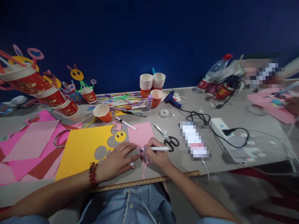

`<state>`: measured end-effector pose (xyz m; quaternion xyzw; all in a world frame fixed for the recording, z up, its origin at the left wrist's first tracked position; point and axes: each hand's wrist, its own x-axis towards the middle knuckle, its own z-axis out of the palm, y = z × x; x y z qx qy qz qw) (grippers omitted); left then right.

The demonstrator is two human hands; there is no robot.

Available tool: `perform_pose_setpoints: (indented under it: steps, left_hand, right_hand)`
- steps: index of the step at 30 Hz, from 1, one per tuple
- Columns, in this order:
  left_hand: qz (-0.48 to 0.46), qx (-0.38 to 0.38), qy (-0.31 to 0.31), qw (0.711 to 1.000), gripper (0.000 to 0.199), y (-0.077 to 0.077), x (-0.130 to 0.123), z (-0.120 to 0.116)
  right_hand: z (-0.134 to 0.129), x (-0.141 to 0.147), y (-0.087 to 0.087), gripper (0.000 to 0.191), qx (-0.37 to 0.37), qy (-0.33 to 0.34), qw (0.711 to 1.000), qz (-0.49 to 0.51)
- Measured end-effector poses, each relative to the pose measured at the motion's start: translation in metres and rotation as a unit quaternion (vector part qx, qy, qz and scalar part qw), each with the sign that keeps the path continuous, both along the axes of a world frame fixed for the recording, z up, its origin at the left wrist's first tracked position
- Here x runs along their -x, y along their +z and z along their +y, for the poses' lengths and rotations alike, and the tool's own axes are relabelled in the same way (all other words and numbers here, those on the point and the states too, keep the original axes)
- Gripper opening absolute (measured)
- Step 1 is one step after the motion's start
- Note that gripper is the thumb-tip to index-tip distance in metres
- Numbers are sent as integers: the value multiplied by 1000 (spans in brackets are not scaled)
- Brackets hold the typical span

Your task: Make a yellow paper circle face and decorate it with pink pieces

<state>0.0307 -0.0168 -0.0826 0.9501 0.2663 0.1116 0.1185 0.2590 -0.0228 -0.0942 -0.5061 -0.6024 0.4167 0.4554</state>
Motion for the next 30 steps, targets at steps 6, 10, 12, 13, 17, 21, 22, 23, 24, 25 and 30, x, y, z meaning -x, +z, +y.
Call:
perform_pose_setpoints:
  steps: [6,10,12,13,17,21,22,23,24,25,30]
  left_hand:
    - [-2,-10,-1,1000,39,-1,0,0]
    - [0,-15,-1,1000,41,0,0,0]
    - [3,-18,0,1000,45,-1,-1,-1]
    - [7,-18,1,1000,47,-1,-1,-1]
    - [14,-21,5,1000,49,-3,-3,-2]
    - [12,-25,8,1000,50,-4,-3,-2]
    - [12,-24,9,1000,50,-4,-3,-2]
    - [11,-24,9,1000,50,-5,-3,-2]
    - [9,-24,8,1000,50,-5,-3,-2]
    - [8,-24,8,1000,50,-5,-3,-2]
    - [8,-23,11,1000,48,-5,-3,-2]
  right_hand:
    - [1,-3,4,9,26,-59,998,20]
    - [1,-11,8,6,16,-13,999,-27]
    - [1,-14,8,9,7,-2,999,-42]
    - [1,-15,8,11,-1,-5,999,-47]
    - [2,-14,9,13,-24,-2,998,-59]
    - [2,-12,11,13,-18,2,997,-70]
    - [2,-12,11,13,-20,0,997,-74]
    - [2,-12,11,12,-23,-1,997,-77]
    - [2,-12,11,12,-24,1,997,-79]
    - [3,-13,11,12,-26,3,996,-81]
    - [3,-13,9,10,-27,8,996,-88]
